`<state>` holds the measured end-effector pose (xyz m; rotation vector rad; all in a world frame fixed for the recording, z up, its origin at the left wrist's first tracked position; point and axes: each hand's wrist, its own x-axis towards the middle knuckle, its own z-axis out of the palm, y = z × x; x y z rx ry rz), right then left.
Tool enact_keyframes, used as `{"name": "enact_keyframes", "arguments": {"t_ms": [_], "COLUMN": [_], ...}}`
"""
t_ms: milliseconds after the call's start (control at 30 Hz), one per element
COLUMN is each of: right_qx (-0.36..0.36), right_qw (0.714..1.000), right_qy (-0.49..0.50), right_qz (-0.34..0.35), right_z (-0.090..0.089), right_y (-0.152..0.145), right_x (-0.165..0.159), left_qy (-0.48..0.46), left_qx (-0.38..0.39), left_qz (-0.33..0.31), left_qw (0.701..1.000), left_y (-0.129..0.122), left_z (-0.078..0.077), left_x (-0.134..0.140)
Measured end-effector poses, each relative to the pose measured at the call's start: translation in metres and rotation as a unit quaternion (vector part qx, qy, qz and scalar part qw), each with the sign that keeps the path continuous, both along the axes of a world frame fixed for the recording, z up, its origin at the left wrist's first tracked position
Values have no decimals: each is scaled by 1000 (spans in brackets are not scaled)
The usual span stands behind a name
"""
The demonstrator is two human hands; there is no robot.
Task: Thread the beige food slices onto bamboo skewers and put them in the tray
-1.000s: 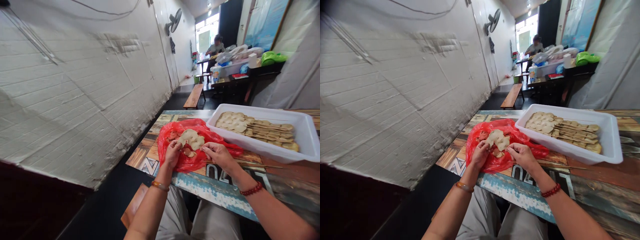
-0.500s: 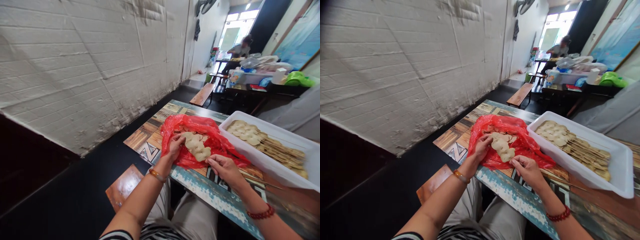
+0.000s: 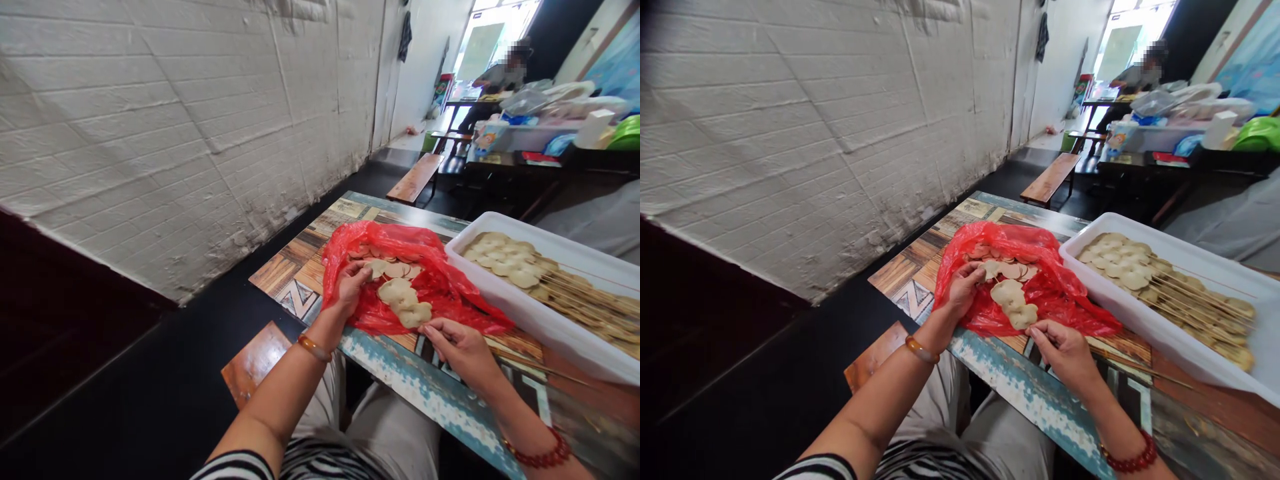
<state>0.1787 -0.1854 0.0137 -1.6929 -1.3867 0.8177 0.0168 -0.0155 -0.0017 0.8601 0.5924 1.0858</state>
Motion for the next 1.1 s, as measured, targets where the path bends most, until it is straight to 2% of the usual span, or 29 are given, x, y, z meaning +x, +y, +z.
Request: {"name": "enact_keyframes", "arguments": {"t_ms": [633,1000,1100], "right_qx": [4,10,13], "right_qw": [999,998,998], "right_qy": [-40,-69,-69], "right_qz": [7,8,8], "right_z": [4,1,-1], "right_y": [1,1,2], "right_x": [-4,-2,-1], "left_qy": [12,98,95], "left_qx": [18,77,76], "left_qz": [37,36,26], "left_qw": [999,992,992], "left_y": [3,-5,-7], "left_z": [2,10,11], "left_x": [-1,0,1]}}
